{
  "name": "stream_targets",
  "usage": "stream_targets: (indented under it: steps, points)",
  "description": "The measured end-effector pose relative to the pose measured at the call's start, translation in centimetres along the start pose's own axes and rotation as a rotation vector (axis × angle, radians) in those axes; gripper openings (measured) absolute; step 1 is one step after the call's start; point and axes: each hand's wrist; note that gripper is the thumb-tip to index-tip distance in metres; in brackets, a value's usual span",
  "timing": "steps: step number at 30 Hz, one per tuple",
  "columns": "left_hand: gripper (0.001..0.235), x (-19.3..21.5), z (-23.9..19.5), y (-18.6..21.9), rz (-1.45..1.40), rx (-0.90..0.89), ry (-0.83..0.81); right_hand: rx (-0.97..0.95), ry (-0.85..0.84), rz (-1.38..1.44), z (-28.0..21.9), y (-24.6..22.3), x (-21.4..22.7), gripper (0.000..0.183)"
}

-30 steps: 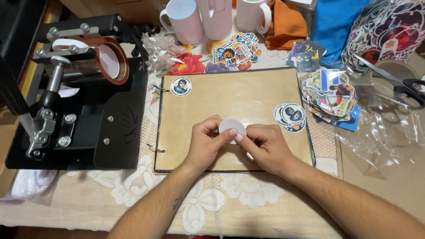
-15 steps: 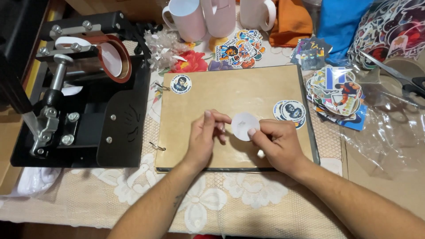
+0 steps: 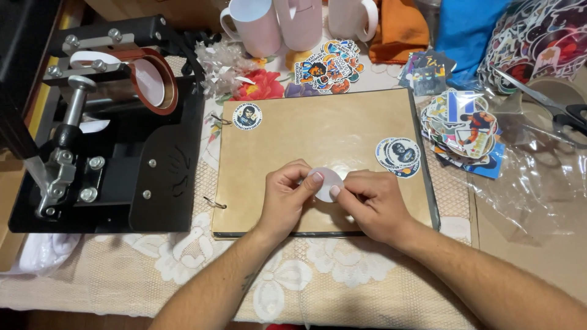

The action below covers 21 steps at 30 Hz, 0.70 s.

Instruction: The person is selecting various stickers from a large pile, peeling off their backings, and carefully placing them onto a brown board or album page. They also sort stickers and place some into a plastic bag.

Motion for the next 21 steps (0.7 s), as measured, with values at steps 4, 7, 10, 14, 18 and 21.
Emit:
stream_targets:
  steps: [4, 7, 10, 14, 18, 21]
  points:
    - [0.037, 0.1, 0.0, -0.8, -0.040, 0.023, 0.021, 0.005, 0.009, 0.007, -0.3, 1.0, 0.1, 0.042]
    - [0.046, 0.5, 0.1, -1.3, -0.082, 0.098, 0.037, 0.002, 0.017, 0.025, -0.5, 1.1, 0.0, 0.044]
    - [0.039, 1.0, 0.5, -1.9, -0.012, 0.001, -0.054, 0.000, 0.015, 0.017, -0.3, 0.9, 0.1, 0.043]
    - [0.022, 0.7, 0.3, -0.7, 0.019, 0.006, 0.010, 0.016, 0.008, 0.008, -0.3, 1.1, 0.2, 0.043]
    - [0.024, 0.6, 0.3, 0.0, -0.009, 0.019, 0.009, 0.028, 0.018, 0.011, -0.3, 1.3, 0.4, 0.041]
    - [0.031, 0.5, 0.5, -0.4, -0.051, 0.040, -0.013, 0.024, 0.022, 0.011, -0.5, 1.5, 0.4, 0.040]
Point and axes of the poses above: each hand's wrist, its own z-axis towards the middle knuckle, its own x-axis out of the back of the hand, y = z × x, and after that the axes turned 4 degrees about z, right-handed
